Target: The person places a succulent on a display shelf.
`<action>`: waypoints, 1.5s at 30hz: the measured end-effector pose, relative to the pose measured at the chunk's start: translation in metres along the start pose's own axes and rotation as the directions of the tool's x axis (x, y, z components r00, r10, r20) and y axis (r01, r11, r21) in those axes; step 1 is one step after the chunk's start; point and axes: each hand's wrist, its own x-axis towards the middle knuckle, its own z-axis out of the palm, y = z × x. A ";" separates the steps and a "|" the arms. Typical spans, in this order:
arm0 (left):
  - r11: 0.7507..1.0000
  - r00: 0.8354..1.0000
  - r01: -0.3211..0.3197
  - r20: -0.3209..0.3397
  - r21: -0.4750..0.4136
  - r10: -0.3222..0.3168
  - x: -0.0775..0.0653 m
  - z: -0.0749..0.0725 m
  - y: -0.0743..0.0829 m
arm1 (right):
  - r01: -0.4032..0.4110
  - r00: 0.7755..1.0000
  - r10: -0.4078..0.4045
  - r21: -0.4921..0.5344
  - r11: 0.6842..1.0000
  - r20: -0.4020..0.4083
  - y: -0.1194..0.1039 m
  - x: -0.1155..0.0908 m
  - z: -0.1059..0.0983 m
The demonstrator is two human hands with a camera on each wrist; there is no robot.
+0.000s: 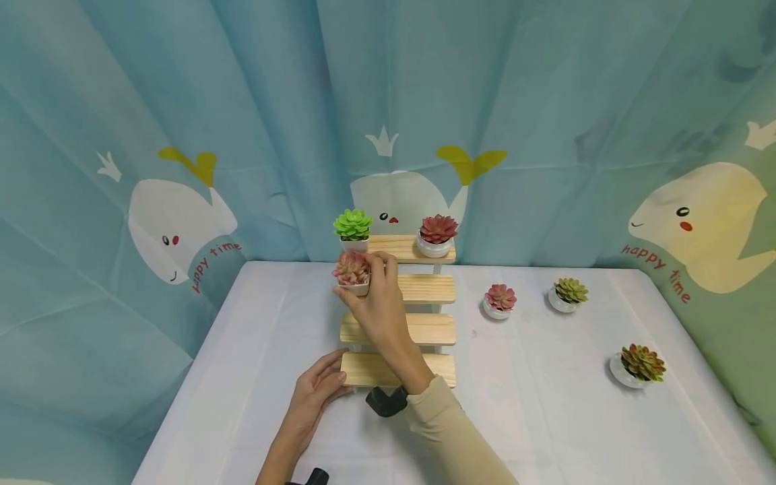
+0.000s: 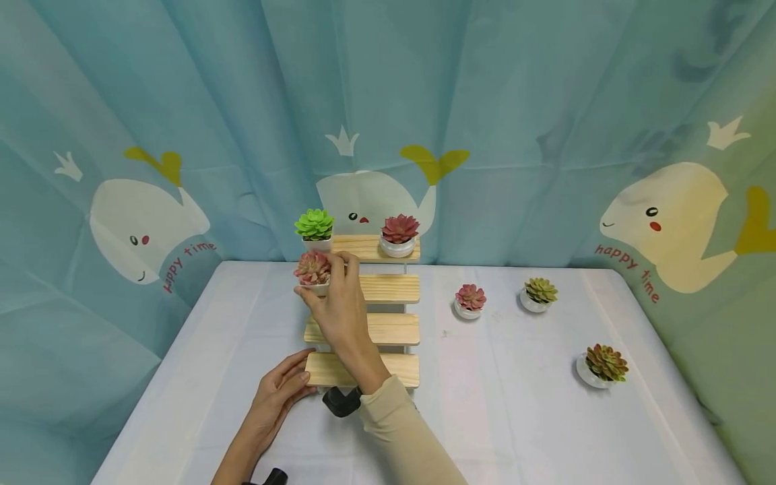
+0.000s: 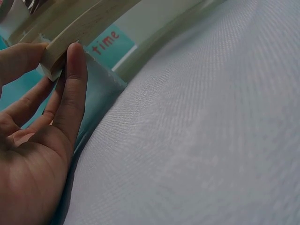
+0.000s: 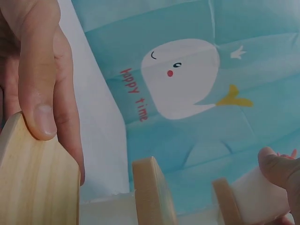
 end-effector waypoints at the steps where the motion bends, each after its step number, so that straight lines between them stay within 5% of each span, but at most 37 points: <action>1: 1.000 1.000 -0.002 0.003 0.001 0.002 0.000 0.000 0.000 | -0.002 1.000 0.002 -0.002 1.000 -0.001 0.000 0.000 0.000; 27: 1.000 1.000 -0.008 0.009 0.004 0.008 0.000 0.001 0.000 | 0.016 1.000 -0.016 -0.016 1.000 0.014 0.002 -0.002 0.000; 45: 1.000 1.000 0.000 -0.006 0.018 0.000 -0.001 0.001 0.000 | 0.089 0.996 -0.088 0.047 0.995 -0.032 0.013 -0.026 -0.028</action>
